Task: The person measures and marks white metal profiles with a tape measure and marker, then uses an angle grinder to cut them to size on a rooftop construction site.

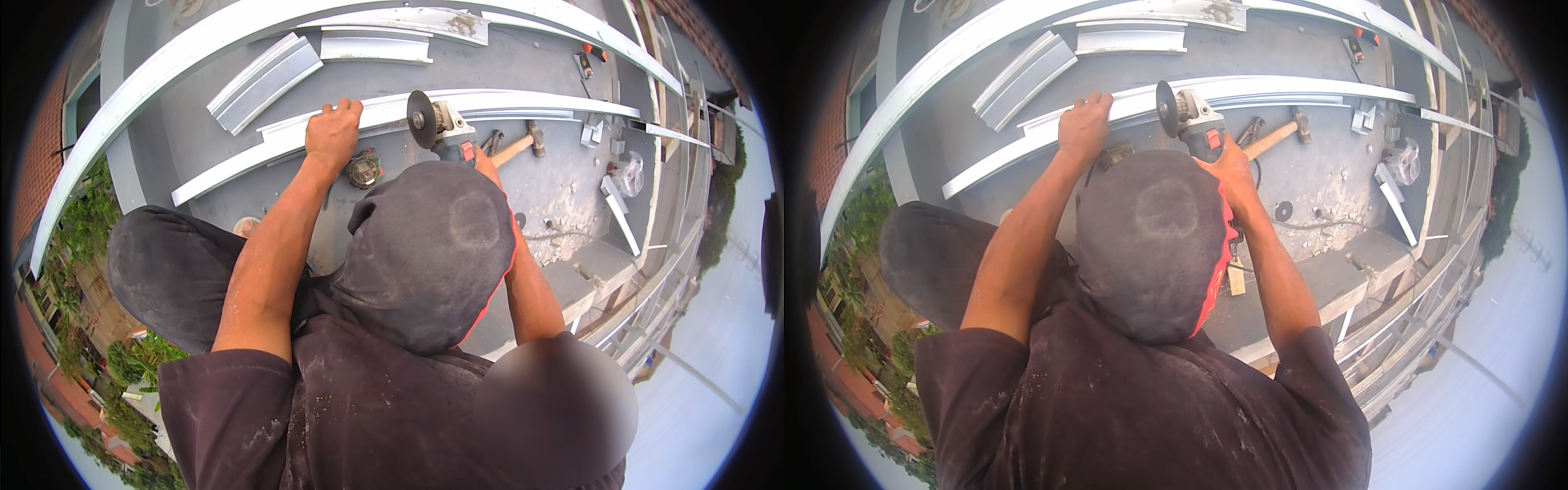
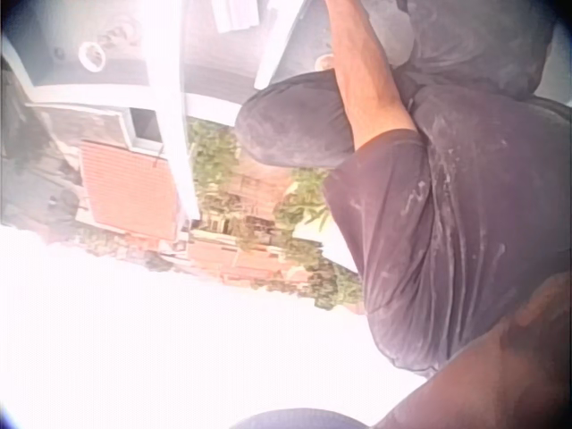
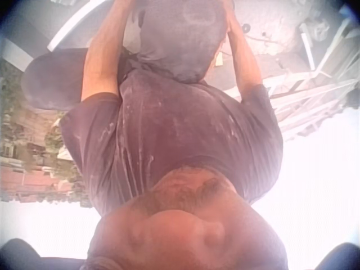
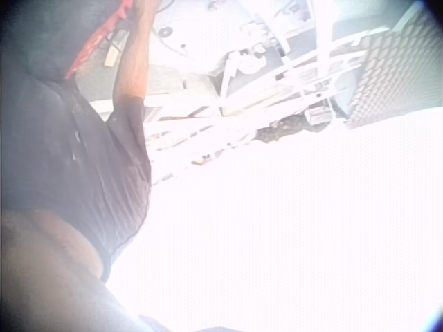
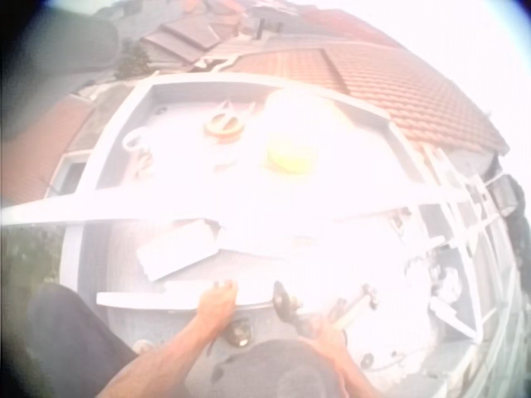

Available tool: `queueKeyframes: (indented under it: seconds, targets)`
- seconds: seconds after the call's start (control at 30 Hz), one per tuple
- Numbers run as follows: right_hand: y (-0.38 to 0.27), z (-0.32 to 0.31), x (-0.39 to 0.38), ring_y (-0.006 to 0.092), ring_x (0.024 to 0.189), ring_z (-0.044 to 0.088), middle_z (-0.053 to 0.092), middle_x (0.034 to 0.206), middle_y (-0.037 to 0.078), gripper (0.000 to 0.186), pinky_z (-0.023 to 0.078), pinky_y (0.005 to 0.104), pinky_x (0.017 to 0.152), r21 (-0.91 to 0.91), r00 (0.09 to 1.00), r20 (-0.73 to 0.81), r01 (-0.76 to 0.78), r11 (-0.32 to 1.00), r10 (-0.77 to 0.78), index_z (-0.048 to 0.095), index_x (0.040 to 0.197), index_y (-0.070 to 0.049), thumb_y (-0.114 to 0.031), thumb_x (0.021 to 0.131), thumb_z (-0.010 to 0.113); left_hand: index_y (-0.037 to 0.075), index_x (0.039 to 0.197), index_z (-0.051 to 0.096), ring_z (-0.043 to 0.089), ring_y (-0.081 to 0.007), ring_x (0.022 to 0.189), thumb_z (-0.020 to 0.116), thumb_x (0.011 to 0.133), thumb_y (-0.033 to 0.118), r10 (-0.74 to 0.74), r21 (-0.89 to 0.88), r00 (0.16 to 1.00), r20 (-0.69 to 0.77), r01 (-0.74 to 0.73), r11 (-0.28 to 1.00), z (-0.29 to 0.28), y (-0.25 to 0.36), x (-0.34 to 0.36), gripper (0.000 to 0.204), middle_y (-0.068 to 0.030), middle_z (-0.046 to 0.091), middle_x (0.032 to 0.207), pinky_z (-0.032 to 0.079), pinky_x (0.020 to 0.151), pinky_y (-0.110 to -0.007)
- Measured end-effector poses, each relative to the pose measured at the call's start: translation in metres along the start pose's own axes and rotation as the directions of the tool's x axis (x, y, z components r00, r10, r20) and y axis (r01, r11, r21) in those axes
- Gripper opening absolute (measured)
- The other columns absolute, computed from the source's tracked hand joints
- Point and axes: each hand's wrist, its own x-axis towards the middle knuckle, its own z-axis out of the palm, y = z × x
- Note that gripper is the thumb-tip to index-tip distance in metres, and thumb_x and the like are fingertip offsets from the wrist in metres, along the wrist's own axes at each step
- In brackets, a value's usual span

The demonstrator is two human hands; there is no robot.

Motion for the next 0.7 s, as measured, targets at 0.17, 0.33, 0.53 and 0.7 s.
queueKeyframes:
  seconds: [0.17, 0.33, 0.53, 0.7]
  targets:
    - [-0.012, -0.005, -0.004, 0.0409, 0.113, 0.071, 0.073, 0.118, 0.028, 0.076, 0.055, 0.0446, 0.095, 0.012, 0.999, 0.027, -0.020, 1.000, 0.020, 0.061, 0.128, 0.006, -0.043, 0.077, 0.089, 0.008, 0.105, 0.064, 0.071, -0.0354, 0.095, 0.060, 0.088, 0.006, 0.006, 0.009, 1.000, -0.010, -0.006, 1.000, -0.001, 0.000, -0.001, 0.017, -0.0106, 0.068, 0.102, 0.060, 0.073, -0.046]
    - [0.031, 0.007, 0.017, 0.0409, 0.115, 0.071, 0.073, 0.119, 0.028, 0.078, 0.055, 0.0449, 0.095, 0.089, 0.999, 0.036, -0.027, 0.996, 0.024, 0.061, 0.128, 0.006, -0.044, 0.075, 0.090, 0.008, 0.105, 0.064, 0.071, -0.0356, 0.096, 0.061, 0.088, 0.005, 0.011, 0.000, 1.000, 0.001, -0.011, 1.000, -0.002, 0.002, 0.000, 0.018, -0.0107, 0.068, 0.103, 0.060, 0.073, -0.046]
    - [0.011, 0.006, 0.012, 0.0423, 0.119, 0.069, 0.071, 0.123, 0.030, 0.092, 0.055, 0.0456, 0.098, -0.164, 0.999, -0.025, -0.029, 0.986, 0.025, 0.058, 0.135, 0.008, -0.049, 0.071, 0.091, 0.007, 0.105, 0.063, 0.071, -0.0353, 0.096, 0.062, 0.088, 0.005, -0.013, -0.016, 1.000, 0.021, 0.013, 1.000, -0.002, -0.001, 0.000, 0.017, -0.0103, 0.067, 0.104, 0.061, 0.075, -0.046]
    - [0.011, 0.004, 0.015, 0.0423, 0.122, 0.068, 0.070, 0.127, 0.030, 0.101, 0.054, 0.0450, 0.101, -0.191, 0.994, 0.025, -0.104, 0.976, 0.111, 0.054, 0.142, 0.008, -0.050, 0.069, 0.092, 0.008, 0.105, 0.064, 0.071, -0.0349, 0.094, 0.062, 0.088, 0.005, -0.002, -0.021, 1.000, 0.002, 0.002, 1.000, -0.001, 0.000, 0.000, 0.017, -0.0101, 0.068, 0.104, 0.061, 0.074, -0.047]
